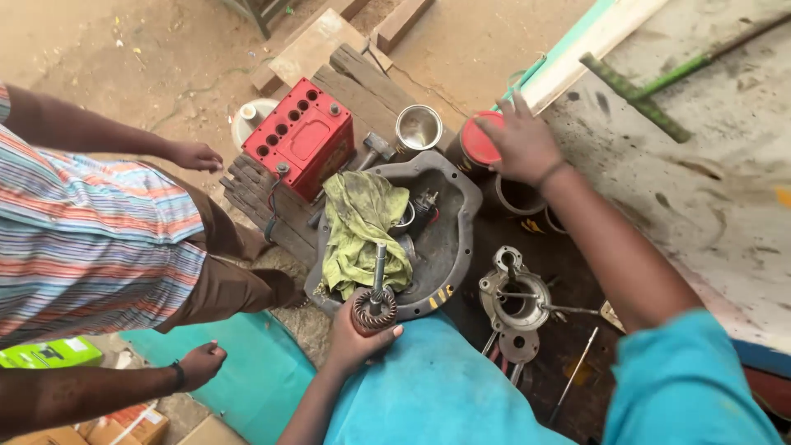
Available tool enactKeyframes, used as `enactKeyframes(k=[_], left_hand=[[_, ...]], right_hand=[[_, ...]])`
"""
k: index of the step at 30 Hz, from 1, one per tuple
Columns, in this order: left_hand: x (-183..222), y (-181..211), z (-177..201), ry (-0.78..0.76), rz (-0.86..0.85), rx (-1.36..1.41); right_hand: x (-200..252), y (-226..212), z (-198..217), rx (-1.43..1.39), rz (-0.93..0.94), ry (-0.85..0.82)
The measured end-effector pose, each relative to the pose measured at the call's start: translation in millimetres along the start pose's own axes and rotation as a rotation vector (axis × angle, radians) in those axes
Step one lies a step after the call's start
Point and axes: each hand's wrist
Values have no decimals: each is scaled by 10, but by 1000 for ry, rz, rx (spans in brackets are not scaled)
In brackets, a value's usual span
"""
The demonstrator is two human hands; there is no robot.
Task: Repairing and inspecting an electric motor armature and housing using various hand tools.
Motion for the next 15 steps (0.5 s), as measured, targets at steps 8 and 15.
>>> enactKeyframes(k=[8, 15], left_hand=[[-19, 146, 0, 1, 46, -26], [-3, 133, 13, 0, 22, -45]], right_hand=[[-197, 223, -433, 33, -45, -345], [-77, 283, -227, -117, -36, -185]])
Point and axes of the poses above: each hand's wrist, its own x-axis away from the middle knuckle, its own z-axis out of the back of the hand, y = z × x, and after that the axes turned 14 degrees about y, right-handed
